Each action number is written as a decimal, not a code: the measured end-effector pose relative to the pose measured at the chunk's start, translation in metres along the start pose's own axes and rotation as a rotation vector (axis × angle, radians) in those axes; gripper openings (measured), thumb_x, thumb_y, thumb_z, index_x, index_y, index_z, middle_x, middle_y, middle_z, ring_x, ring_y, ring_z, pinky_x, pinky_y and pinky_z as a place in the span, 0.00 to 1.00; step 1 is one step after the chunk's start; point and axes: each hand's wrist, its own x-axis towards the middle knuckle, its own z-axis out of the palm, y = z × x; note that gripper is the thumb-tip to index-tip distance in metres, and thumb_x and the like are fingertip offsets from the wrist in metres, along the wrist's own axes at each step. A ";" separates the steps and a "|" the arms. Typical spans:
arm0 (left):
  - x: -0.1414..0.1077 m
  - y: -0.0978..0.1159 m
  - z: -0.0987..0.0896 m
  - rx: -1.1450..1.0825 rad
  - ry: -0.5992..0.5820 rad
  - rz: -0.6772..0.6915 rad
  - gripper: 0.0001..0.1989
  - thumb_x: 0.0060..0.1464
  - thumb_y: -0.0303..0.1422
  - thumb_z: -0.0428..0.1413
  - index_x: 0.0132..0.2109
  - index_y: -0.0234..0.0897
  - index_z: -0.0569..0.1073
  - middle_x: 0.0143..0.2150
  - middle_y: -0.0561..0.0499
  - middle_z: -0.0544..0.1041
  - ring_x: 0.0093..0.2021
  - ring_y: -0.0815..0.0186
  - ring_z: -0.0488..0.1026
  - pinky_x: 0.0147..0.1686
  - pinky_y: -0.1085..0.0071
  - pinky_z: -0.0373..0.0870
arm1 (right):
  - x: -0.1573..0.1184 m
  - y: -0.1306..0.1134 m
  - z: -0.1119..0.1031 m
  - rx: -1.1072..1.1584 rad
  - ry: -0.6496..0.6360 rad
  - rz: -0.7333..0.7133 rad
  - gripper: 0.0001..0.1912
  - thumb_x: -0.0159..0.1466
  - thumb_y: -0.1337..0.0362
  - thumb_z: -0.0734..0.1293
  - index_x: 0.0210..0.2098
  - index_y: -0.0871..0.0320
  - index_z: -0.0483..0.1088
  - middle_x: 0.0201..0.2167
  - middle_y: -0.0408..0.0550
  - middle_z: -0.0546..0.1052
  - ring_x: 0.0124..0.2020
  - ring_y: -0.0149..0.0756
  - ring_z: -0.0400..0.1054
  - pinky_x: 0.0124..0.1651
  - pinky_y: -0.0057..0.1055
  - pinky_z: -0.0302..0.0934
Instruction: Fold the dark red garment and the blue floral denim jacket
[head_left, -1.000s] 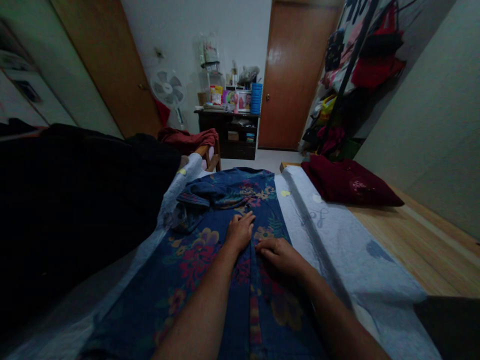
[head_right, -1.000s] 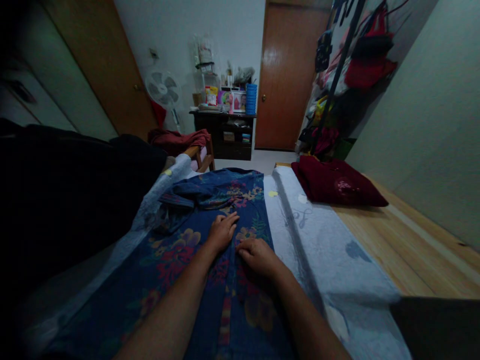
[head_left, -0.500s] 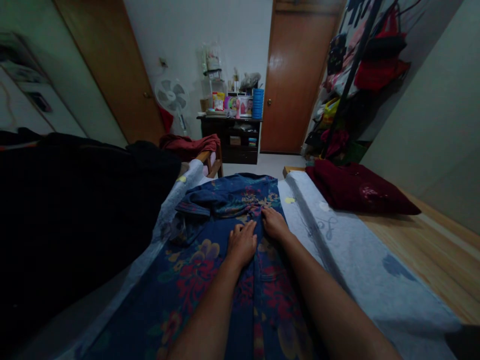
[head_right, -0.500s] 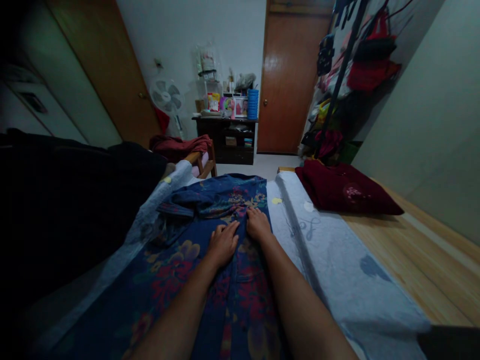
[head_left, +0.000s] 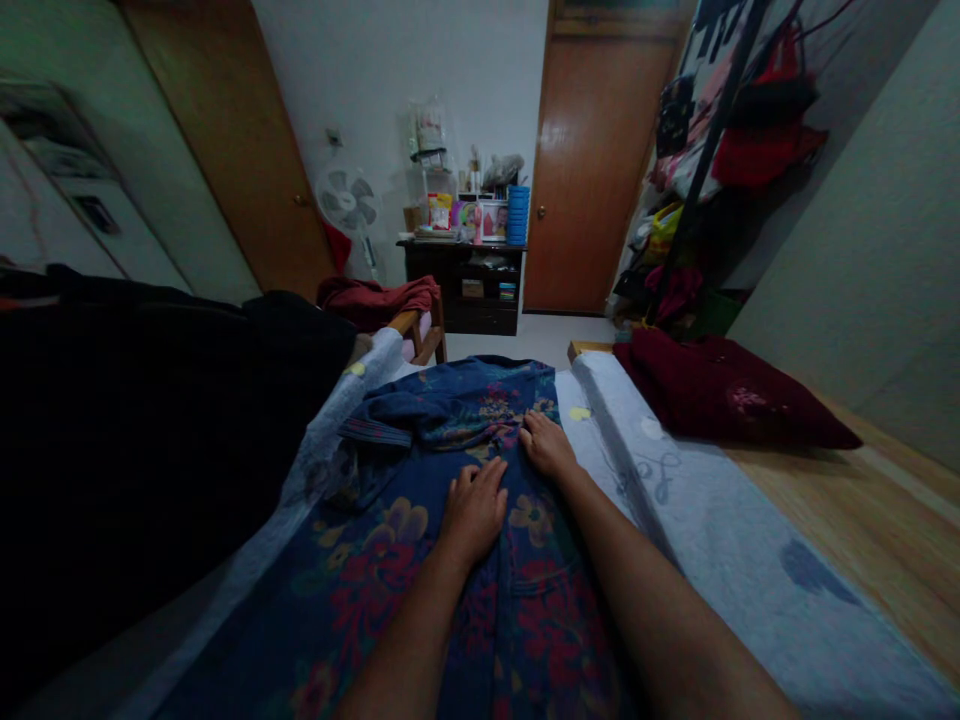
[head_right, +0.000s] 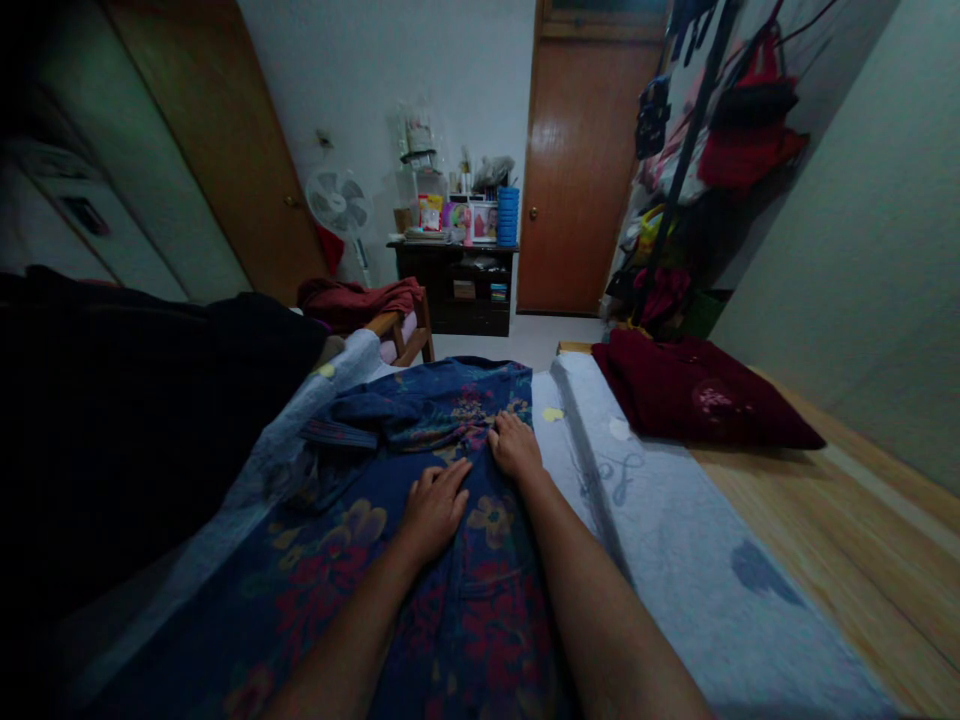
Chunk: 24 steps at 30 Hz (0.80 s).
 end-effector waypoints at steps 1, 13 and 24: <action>0.000 0.000 0.000 -0.002 -0.002 -0.001 0.24 0.62 0.34 0.48 0.64 0.47 0.63 0.66 0.53 0.65 0.57 0.56 0.62 0.56 0.57 0.63 | 0.005 0.002 -0.001 0.003 -0.003 -0.005 0.23 0.71 0.57 0.53 0.59 0.61 0.64 0.64 0.55 0.63 0.66 0.39 0.53 0.66 0.35 0.45; 0.002 -0.006 -0.003 -0.112 0.008 -0.015 0.23 0.61 0.35 0.51 0.62 0.44 0.66 0.64 0.52 0.67 0.56 0.58 0.64 0.58 0.59 0.63 | 0.065 0.020 0.011 0.011 -0.037 0.026 0.29 0.71 0.51 0.53 0.65 0.61 0.57 0.69 0.52 0.56 0.69 0.44 0.45 0.67 0.40 0.42; 0.012 -0.040 0.005 -0.258 0.363 -0.392 0.20 0.57 0.32 0.53 0.57 0.41 0.67 0.66 0.42 0.59 0.65 0.56 0.59 0.62 0.58 0.60 | 0.066 0.015 0.015 -0.008 -0.014 0.100 0.33 0.69 0.49 0.52 0.68 0.61 0.53 0.70 0.52 0.52 0.70 0.48 0.42 0.67 0.44 0.39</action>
